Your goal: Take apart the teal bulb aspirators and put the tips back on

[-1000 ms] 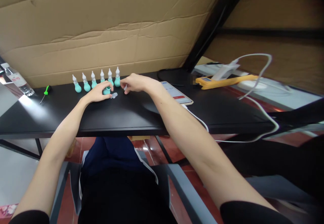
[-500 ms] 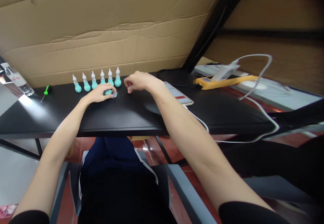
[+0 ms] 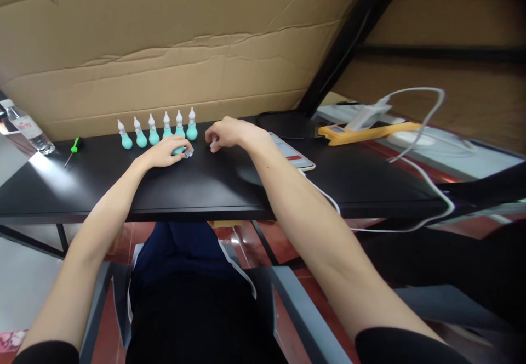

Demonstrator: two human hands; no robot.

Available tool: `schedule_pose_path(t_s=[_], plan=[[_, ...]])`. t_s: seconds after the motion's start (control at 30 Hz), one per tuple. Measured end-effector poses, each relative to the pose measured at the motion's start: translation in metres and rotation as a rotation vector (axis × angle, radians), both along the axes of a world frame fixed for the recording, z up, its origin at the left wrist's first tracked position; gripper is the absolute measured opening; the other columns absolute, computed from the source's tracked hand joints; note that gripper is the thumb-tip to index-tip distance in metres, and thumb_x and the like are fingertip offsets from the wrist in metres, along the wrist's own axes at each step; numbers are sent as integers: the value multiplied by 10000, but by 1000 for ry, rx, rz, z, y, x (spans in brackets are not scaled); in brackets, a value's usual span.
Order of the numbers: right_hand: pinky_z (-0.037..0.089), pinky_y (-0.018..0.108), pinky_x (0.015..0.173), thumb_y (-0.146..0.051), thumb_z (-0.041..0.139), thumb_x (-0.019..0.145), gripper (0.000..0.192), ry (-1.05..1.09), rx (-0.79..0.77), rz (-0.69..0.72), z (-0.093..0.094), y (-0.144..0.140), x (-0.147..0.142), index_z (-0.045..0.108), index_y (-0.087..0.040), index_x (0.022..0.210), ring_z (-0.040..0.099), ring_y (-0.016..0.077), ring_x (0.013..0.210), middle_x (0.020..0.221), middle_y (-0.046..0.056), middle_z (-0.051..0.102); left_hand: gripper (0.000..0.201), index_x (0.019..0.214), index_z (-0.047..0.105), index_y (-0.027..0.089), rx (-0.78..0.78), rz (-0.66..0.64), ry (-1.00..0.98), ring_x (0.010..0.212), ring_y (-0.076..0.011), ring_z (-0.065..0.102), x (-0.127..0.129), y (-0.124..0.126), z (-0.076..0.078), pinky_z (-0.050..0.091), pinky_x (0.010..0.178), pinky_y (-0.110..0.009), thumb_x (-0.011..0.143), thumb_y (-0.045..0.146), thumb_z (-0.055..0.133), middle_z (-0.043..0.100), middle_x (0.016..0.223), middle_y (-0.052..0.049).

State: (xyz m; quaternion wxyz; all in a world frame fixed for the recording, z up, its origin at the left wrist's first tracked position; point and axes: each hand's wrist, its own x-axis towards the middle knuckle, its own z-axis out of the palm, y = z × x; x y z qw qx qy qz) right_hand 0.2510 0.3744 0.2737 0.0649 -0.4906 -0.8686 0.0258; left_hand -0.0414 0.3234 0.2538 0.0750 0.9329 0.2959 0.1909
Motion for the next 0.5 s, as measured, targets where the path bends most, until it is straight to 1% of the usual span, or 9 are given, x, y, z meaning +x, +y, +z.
schedule_pose_path(t_s=[0.07,0.13,0.2,0.27,0.4,0.43,0.5], plan=[[624,378,866,-228,1055,935,342,19,46,52,4,-6,-1,972,-287,1261,871,318,1068,1186,76,941,223,1166,810,245,6,8,-7,1235,-311,766,1,0,-1,593,1221,-497,1023,198,645,816,1232,-107],[622,395,979,-222,1028,963,347,71,82,180,7,-12,-5,962,-276,1299,863,326,1158,1262,91,940,191,1149,793,243,8,28,-28,1216,-311,768,1,0,-2,593,1215,-496,1023,214,653,825,1229,-105],[607,402,1046,-230,1008,981,330,111,66,305,8,-18,-14,957,-276,1304,854,315,1178,1277,87,939,145,1120,770,242,5,54,-54,1189,-308,769,1,0,-3,593,1204,-490,1013,231,674,837,1224,-99],[599,396,1032,-231,995,984,277,107,16,368,6,-23,-24,958,-265,1256,851,298,1130,1228,81,940,107,1088,746,241,-2,77,-76,1156,-299,769,0,0,-2,593,1183,-471,1000,247,686,842,1203,-89],[584,368,974,-169,934,985,174,88,-43,393,1,-26,-37,937,-237,1145,836,272,1047,1115,70,922,107,1070,734,244,-17,114,-114,1100,-287,766,-5,1,0,593,1135,-445,994,319,722,847,1145,-59],[580,363,969,-163,911,995,186,96,-44,398,0,-26,-37,930,-233,1165,832,271,1040,1112,71,919,124,1062,737,244,-23,118,-126,1090,-287,765,-6,1,1,594,1124,-442,993,347,743,850,1131,-56],[569,355,954,-173,847,1032,272,116,-27,402,2,-28,-34,912,-232,1290,823,267,1011,1118,72,915,169,1034,744,241,-41,127,-150,1055,-278,762,-9,2,1,598,1093,-429,986,398,782,857,1109,-54]])
